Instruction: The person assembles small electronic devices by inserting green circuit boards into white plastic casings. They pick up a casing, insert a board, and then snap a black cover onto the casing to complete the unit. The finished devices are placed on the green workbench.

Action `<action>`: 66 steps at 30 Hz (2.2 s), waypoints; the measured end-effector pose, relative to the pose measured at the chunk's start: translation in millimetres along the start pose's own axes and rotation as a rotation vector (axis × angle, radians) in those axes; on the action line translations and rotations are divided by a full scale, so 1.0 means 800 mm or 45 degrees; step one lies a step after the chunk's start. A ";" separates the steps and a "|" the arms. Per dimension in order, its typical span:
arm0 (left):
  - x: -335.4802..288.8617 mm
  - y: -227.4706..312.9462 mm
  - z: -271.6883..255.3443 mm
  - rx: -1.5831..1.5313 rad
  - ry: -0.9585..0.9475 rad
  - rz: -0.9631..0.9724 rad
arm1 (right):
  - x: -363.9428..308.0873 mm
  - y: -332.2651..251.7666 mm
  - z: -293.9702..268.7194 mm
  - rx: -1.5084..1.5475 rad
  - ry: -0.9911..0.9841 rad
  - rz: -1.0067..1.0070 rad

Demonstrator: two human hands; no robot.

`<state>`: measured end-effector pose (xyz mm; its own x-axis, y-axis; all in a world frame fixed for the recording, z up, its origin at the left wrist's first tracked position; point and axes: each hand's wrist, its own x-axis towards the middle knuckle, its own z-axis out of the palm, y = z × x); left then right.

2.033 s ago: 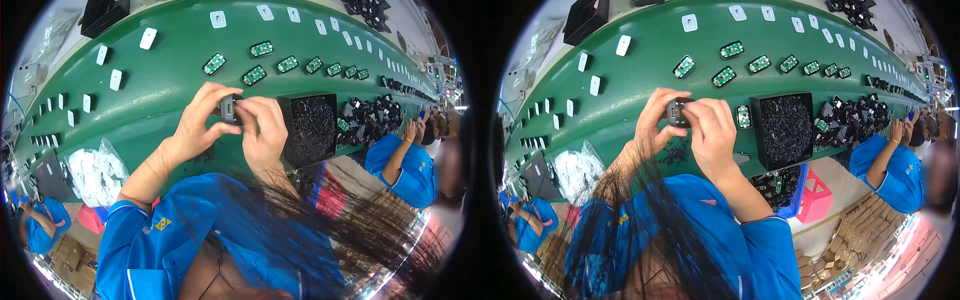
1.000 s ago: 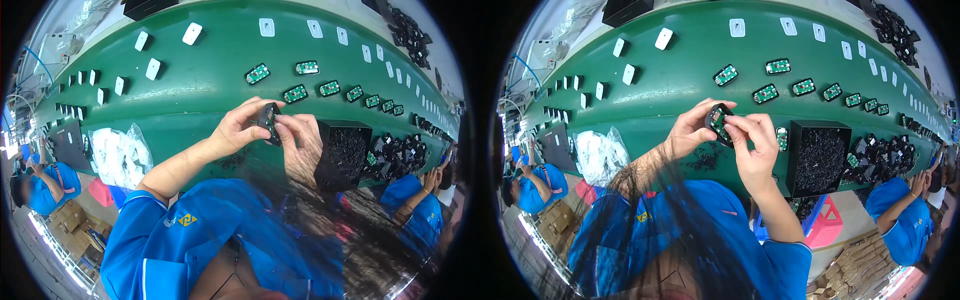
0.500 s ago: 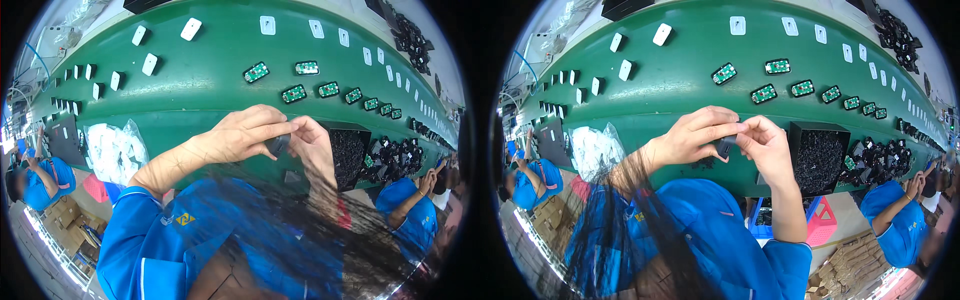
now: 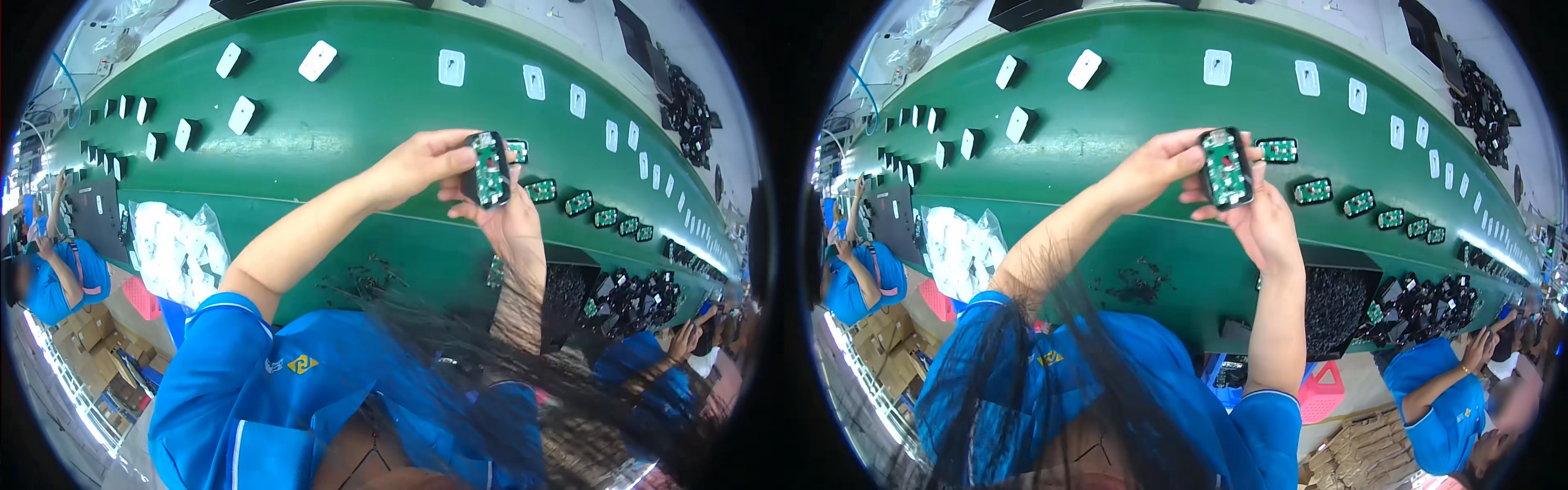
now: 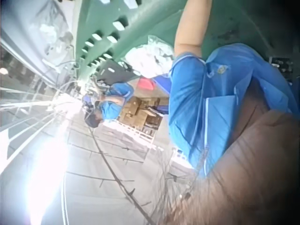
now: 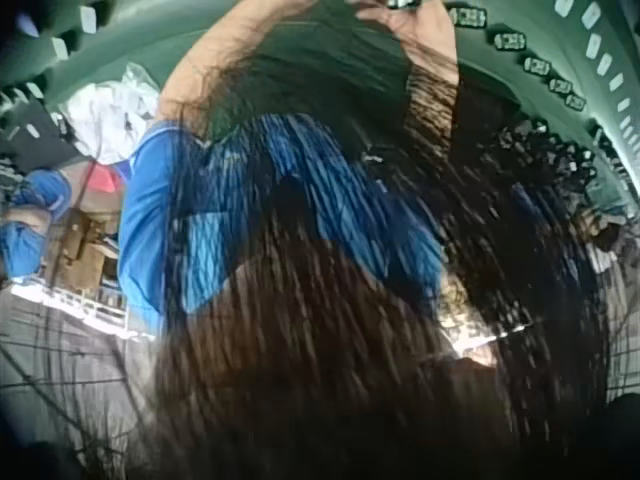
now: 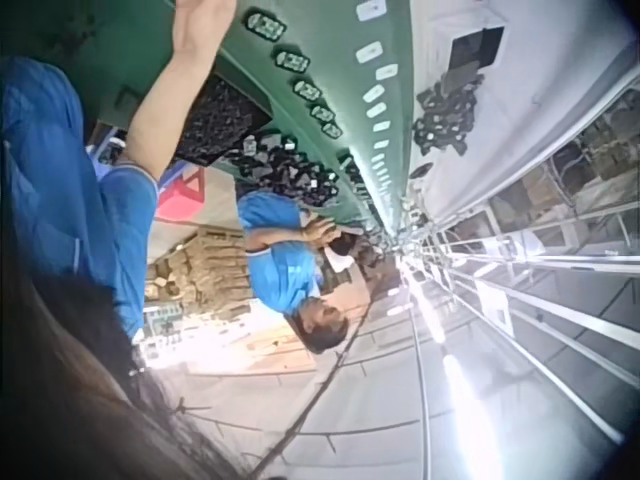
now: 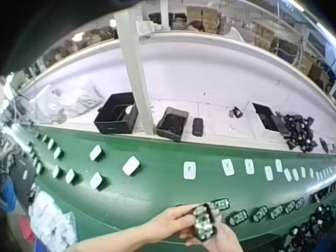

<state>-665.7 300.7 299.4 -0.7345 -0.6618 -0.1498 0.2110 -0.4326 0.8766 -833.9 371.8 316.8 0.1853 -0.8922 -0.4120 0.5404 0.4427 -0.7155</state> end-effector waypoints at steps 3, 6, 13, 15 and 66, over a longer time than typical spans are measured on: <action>0.055 -0.014 -0.029 -0.007 -0.041 -0.066 | 0.043 0.004 -0.041 0.661 -0.254 0.045; 0.106 -0.033 -0.075 1.018 0.559 0.176 | 0.095 -0.010 -0.057 0.259 0.143 -0.238; 0.174 -0.068 -0.121 2.297 0.671 0.100 | 0.186 -0.017 -0.090 -0.824 0.536 -0.570; 0.174 -0.068 -0.152 2.306 0.480 0.331 | 0.203 -0.017 -0.099 -1.221 0.513 -0.732; -0.026 0.002 -0.221 0.779 0.465 -0.775 | 0.135 0.103 -0.022 -2.216 -0.039 -1.065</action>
<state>-536.2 205.8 222.9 -0.3373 -0.6235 -0.7054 -0.5957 -0.4389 0.6727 -783.5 313.3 203.2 0.3752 -0.8852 0.2750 -0.7961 -0.4597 -0.3936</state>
